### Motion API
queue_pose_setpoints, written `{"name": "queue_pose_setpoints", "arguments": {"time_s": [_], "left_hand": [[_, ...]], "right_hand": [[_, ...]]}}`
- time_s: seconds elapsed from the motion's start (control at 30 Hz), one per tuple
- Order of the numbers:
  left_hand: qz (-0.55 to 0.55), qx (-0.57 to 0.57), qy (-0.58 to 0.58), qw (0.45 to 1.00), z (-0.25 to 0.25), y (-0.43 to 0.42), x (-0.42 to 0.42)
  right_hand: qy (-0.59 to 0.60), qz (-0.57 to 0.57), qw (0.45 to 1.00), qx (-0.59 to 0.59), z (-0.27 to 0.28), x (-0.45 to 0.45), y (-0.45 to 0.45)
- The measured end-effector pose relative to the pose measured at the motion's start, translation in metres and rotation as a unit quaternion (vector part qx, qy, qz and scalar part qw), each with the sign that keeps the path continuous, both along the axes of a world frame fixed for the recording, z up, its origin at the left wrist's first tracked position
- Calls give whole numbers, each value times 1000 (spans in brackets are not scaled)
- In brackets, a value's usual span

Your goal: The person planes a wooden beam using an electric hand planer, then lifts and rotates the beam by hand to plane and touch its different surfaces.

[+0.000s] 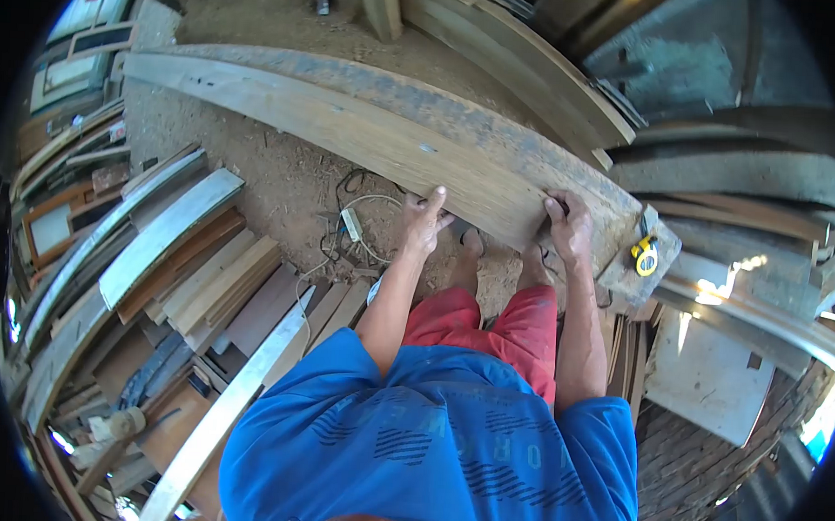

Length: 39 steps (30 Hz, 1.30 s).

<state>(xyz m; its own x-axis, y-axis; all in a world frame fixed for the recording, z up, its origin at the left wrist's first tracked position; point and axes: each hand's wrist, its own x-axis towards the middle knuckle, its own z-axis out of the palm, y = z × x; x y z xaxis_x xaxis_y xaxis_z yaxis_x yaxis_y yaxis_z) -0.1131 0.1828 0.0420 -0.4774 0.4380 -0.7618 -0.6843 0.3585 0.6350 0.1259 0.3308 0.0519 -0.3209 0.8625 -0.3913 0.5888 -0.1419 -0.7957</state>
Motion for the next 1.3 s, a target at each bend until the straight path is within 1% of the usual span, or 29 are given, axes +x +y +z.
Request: {"name": "queue_pose_setpoints", "arguments": {"time_s": [0.03,0.07,0.1,0.17,0.2,0.27,0.37,0.47,0.5,0.53,0.57,0.6,0.63,0.7,0.77,0.8,0.87,0.9,0.93,0.97,1.0,1.03,1.07,1.1,1.13,1.17,1.23,1.27,1.3], "left_hand": [[9,26,1,1000,9,10,-7],[30,1,-12,999,-5,10,-11],[37,22,-21,999,-9,9,-15],[43,66,-40,996,-11,8,-21],[49,75,-42,995,-20,5,-20],[54,84,-45,994,-19,3,-19],[81,74,-40,993,-6,-1,-17],[73,61,-44,994,-11,-10,-16],[65,50,-50,995,-2,-10,-17],[87,34,-20,995,6,-7,-13],[70,17,-17,997,15,-4,-14],[54,0,-14,998,30,2,-17],[37,-19,-11,999,39,4,-19],[23,-37,1,999,42,12,-20],[23,-54,7,998,51,23,-19],[8,-67,11,998,47,26,-18],[-19,-91,22,995,40,32,-21],[-19,-65,17,998,42,37,-21],[-17,-41,11,999,45,42,-19],[-17,-18,4,1000,47,46,-16],[-30,-29,55,998,50,53,-12],[-23,-26,77,996,45,59,-7],[-15,-23,98,995,42,66,-1],[-6,-20,121,992,39,71,1],[-18,-65,114,991,42,78,1],[1,-44,118,992,46,82,0],[38,-2,124,992,36,90,6],[25,10,125,992,29,93,4],[23,-4,144,989,25,95,4]], "right_hand": [[0,11,1000,25,-6,2,0],[3,23,999,50,-14,4,0],[8,34,997,73,-19,5,-1],[-9,45,997,64,-16,5,0],[-17,51,996,72,-15,3,1],[-38,58,994,86,-13,1,-1],[-56,76,994,58,-6,-2,-3],[-110,97,989,-23,-2,-1,-5],[-143,127,981,40,4,-2,-8],[-175,155,967,104,8,-4,-12],[-205,181,947,168,10,-10,-14],[-242,190,940,149,63,-35,-20],[-205,213,947,125,81,-50,-28],[-130,255,955,76,101,-69,-41],[-194,288,915,204,99,-85,-64],[-225,303,887,267,94,-88,-70],[-215,291,901,240,82,-85,-64],[-207,286,908,226,80,-86,-59],[-198,272,907,254,78,-86,-57],[-211,275,914,212,77,-85,-53],[-225,277,918,172,84,-87,-46],[-239,278,921,134,92,-90,-39],[-260,276,918,119,100,-94,-34],[-259,274,918,123,96,-94,-30],[-259,271,918,128,91,-92,-27],[-257,268,919,133,86,-89,-22],[-256,273,917,136,85,-90,-14],[-256,276,917,136,86,-90,-13],[-260,274,916,133,88,-92,-12]]}}
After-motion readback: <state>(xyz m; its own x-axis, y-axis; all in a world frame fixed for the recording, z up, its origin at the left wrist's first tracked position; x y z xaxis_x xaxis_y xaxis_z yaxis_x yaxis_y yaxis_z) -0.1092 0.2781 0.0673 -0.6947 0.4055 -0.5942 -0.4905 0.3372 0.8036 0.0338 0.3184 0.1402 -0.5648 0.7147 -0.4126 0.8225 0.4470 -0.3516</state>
